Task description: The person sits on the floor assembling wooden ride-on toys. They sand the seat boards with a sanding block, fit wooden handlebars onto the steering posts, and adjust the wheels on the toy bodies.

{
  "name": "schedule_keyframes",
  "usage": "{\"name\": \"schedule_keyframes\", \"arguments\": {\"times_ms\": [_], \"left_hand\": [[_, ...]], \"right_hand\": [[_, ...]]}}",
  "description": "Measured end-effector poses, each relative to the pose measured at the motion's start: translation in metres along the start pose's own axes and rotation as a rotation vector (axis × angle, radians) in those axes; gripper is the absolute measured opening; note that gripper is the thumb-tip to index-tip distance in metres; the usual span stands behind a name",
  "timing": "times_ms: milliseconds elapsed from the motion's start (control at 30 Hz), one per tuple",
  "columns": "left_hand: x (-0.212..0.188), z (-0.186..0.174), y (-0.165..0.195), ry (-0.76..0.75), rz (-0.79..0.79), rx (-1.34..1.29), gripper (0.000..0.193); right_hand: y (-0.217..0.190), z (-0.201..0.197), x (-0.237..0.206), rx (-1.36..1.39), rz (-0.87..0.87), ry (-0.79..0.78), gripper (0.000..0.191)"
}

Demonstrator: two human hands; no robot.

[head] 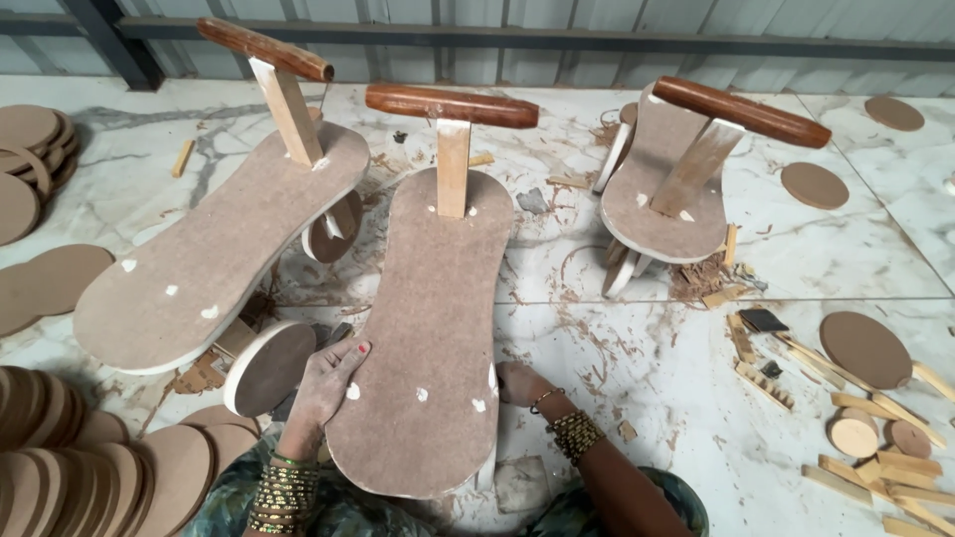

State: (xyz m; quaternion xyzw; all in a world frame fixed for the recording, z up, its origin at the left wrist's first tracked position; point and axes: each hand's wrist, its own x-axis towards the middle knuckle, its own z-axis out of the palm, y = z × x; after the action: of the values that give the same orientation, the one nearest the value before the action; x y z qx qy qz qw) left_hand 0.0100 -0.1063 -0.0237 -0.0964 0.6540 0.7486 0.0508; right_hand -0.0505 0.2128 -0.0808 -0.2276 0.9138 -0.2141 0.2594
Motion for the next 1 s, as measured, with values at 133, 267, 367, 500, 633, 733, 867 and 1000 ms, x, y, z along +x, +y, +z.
{"name": "schedule_keyframes", "arguments": {"times_ms": [133, 267, 367, 500, 633, 733, 867, 1000], "left_hand": [[0.001, -0.002, -0.003, 0.023, -0.012, 0.008, 0.035], [0.003, -0.002, -0.005, -0.013, -0.006, -0.011, 0.035], [0.003, -0.001, -0.002, -0.016, -0.01, -0.038, 0.035], [0.003, 0.004, 0.006, -0.002, -0.011, -0.058, 0.034], [-0.003, 0.01, 0.016, -0.021, 0.049, -0.11, 0.038], [-0.017, 0.011, 0.016, 0.047, -0.206, -0.361, 0.044], [-0.035, 0.012, -0.002, -0.017, -0.155, -0.72, 0.044], [-0.036, 0.027, -0.024, 0.041, 0.106, -0.632, 0.044]], "right_hand": [[-0.011, 0.007, -0.033, -0.254, -0.039, 0.076, 0.026], [-0.01, 0.01, -0.046, -0.193, -0.071, 0.143, 0.035], [-0.004, 0.009, -0.027, -0.049, -0.019, 0.115, 0.032], [-0.004, 0.0, 0.001, 0.078, -0.013, 0.028, 0.032], [-0.009, -0.011, -0.005, 0.088, 0.065, 0.258, 0.045], [-0.03, -0.024, -0.048, 0.641, -0.005, 0.614, 0.051], [-0.083, -0.025, -0.122, 0.399, -0.14, 0.742, 0.045], [-0.12, -0.033, -0.139, -0.068, -0.106, 0.798, 0.063]]}}
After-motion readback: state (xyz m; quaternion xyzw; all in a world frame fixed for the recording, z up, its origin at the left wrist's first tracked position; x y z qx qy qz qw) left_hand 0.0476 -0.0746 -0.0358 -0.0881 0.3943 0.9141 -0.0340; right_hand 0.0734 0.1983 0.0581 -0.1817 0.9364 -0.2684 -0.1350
